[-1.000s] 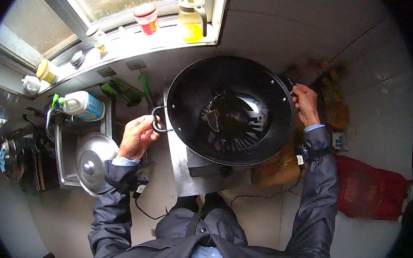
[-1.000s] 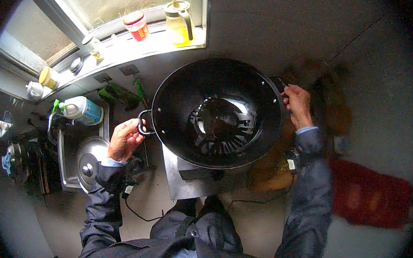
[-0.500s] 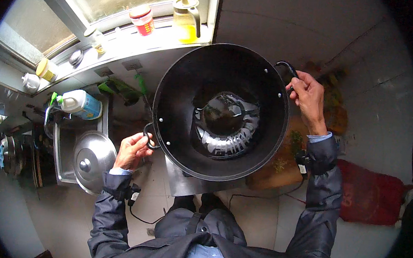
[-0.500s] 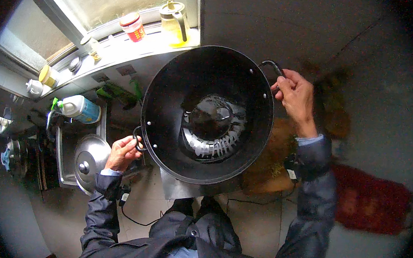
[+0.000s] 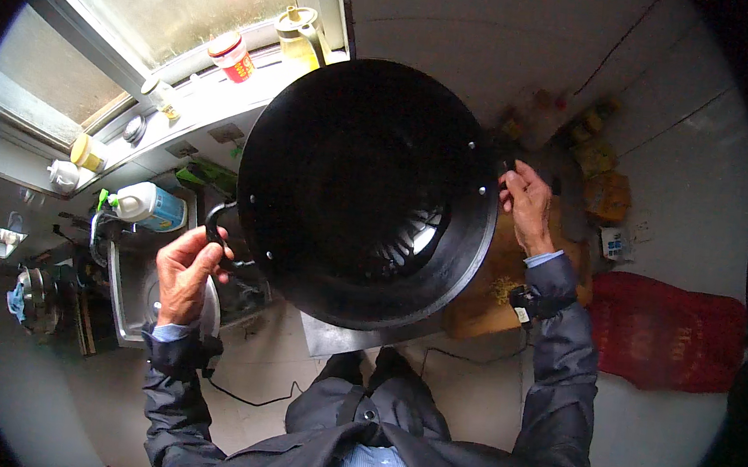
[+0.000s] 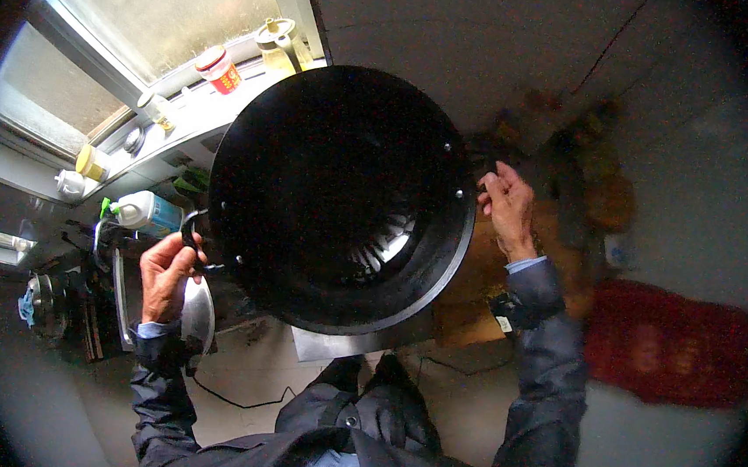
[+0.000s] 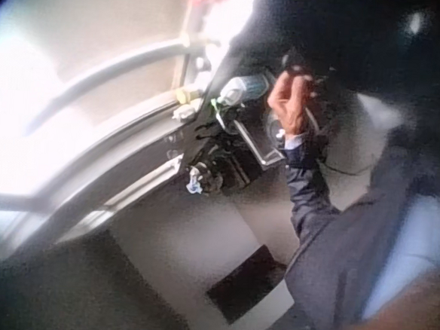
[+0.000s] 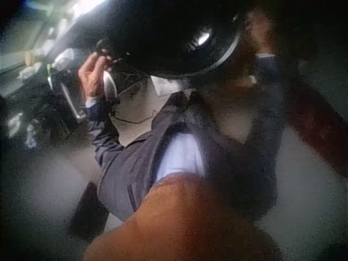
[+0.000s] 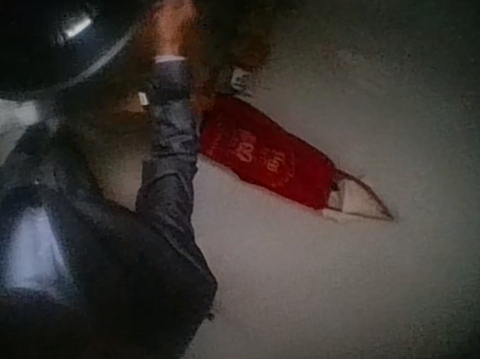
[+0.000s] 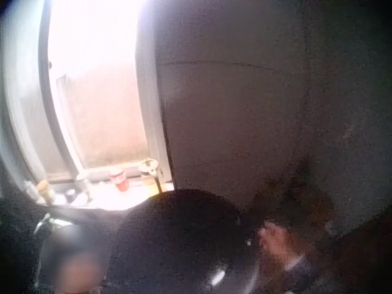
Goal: The person turns on a portable electric stove, places a wok on it, and pours beaten eggs from a bowl into the hot wok. They then use a spatula to fold and stir the cooking eggs until they form a solid mass.
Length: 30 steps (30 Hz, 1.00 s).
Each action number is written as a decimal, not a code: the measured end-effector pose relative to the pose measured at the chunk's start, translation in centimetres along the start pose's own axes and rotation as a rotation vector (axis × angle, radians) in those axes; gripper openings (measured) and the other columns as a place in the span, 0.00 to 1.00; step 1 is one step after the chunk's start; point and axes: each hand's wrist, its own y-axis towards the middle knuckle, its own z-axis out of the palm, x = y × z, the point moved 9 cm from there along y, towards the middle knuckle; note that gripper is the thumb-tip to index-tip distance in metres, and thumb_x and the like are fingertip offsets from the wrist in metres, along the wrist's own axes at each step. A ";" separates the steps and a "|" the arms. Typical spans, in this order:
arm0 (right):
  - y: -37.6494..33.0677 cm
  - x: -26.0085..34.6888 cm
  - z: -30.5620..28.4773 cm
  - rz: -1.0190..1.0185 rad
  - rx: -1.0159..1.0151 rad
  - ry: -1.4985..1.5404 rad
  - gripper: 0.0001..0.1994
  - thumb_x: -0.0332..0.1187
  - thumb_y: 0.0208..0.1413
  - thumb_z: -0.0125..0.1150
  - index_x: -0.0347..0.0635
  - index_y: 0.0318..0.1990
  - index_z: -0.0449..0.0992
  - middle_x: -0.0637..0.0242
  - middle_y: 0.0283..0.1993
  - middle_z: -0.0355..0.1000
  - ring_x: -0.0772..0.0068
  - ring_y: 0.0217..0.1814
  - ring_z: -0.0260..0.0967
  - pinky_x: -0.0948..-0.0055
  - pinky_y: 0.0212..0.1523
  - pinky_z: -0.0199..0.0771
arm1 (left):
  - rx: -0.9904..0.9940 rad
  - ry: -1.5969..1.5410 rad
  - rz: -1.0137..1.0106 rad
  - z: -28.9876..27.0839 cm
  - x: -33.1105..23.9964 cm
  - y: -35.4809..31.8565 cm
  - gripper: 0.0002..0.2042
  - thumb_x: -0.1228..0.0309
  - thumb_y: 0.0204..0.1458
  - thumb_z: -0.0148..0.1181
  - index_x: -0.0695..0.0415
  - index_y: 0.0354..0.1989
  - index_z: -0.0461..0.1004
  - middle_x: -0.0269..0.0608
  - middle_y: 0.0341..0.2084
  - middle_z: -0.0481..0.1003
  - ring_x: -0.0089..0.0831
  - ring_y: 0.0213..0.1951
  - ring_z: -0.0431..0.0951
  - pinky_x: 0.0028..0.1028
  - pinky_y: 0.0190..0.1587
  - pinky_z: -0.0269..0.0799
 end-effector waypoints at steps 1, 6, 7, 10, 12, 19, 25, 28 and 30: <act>0.0 -0.8 0.1 0.037 0.010 0.005 0.27 0.35 0.68 0.60 0.27 0.69 0.65 0.65 0.41 0.77 0.81 0.30 0.68 0.81 0.27 0.68 | -0.006 0.014 0.008 0.2 -1.4 0.2 0.14 0.69 0.62 0.65 0.64 0.52 0.79 0.40 0.34 0.82 0.22 0.32 0.80 0.20 0.31 0.76; -0.6 -2.3 0.7 0.209 0.052 0.050 0.19 0.33 0.67 0.60 0.31 0.59 0.75 0.71 0.38 0.75 0.84 0.30 0.66 0.82 0.25 0.64 | -0.040 -0.168 -0.020 1.4 -5.2 1.3 0.13 0.68 0.63 0.65 0.64 0.51 0.79 0.39 0.32 0.81 0.19 0.27 0.77 0.17 0.28 0.73; -0.6 -2.2 0.7 0.220 0.055 0.062 0.15 0.32 0.66 0.59 0.32 0.54 0.78 0.71 0.37 0.74 0.85 0.29 0.66 0.82 0.24 0.63 | -0.038 -0.198 -0.032 1.7 -5.3 1.6 0.13 0.69 0.64 0.65 0.65 0.51 0.78 0.39 0.32 0.81 0.19 0.27 0.77 0.17 0.28 0.73; -0.4 -2.3 0.4 0.264 0.032 0.032 0.16 0.32 0.65 0.60 0.31 0.55 0.78 0.71 0.36 0.75 0.85 0.28 0.66 0.82 0.23 0.62 | -0.078 -0.262 -0.055 1.9 -5.1 2.1 0.13 0.69 0.65 0.63 0.66 0.51 0.77 0.39 0.31 0.80 0.19 0.26 0.77 0.16 0.27 0.73; 0.0 -2.4 0.1 0.273 0.015 -0.010 0.17 0.32 0.64 0.60 0.30 0.56 0.77 0.70 0.36 0.75 0.84 0.28 0.66 0.81 0.23 0.63 | -0.080 -0.299 -0.087 1.8 -4.6 2.2 0.13 0.69 0.65 0.63 0.67 0.51 0.77 0.39 0.31 0.80 0.19 0.25 0.77 0.16 0.27 0.74; 0.7 -2.2 0.0 0.272 0.019 -0.061 0.19 0.32 0.64 0.60 0.28 0.58 0.76 0.67 0.36 0.76 0.82 0.27 0.68 0.81 0.22 0.65 | -0.093 -0.379 -0.154 0.7 -1.5 2.0 0.14 0.69 0.66 0.63 0.67 0.52 0.77 0.40 0.31 0.80 0.19 0.24 0.76 0.15 0.28 0.75; 0.9 -0.7 0.5 0.230 -0.008 -0.067 0.20 0.31 0.64 0.59 0.27 0.59 0.75 0.65 0.36 0.77 0.81 0.26 0.68 0.80 0.22 0.66 | -0.104 -0.382 -0.187 -0.8 0.4 1.5 0.14 0.69 0.65 0.63 0.67 0.51 0.77 0.40 0.32 0.80 0.19 0.24 0.76 0.15 0.28 0.75; 1.0 0.3 0.9 0.202 0.015 -0.101 0.20 0.32 0.65 0.59 0.27 0.60 0.74 0.65 0.36 0.77 0.81 0.26 0.69 0.80 0.22 0.66 | -0.030 -0.429 -0.195 -0.9 1.6 1.6 0.14 0.69 0.64 0.64 0.67 0.51 0.78 0.39 0.33 0.81 0.19 0.27 0.79 0.16 0.31 0.79; 0.9 1.2 1.1 0.164 0.019 -0.070 0.15 0.31 0.65 0.59 0.29 0.53 0.77 0.68 0.34 0.76 0.85 0.25 0.68 0.82 0.21 0.65 | -0.081 -0.383 -0.218 -1.7 3.0 1.4 0.13 0.68 0.64 0.65 0.66 0.50 0.79 0.37 0.33 0.81 0.19 0.26 0.79 0.15 0.30 0.79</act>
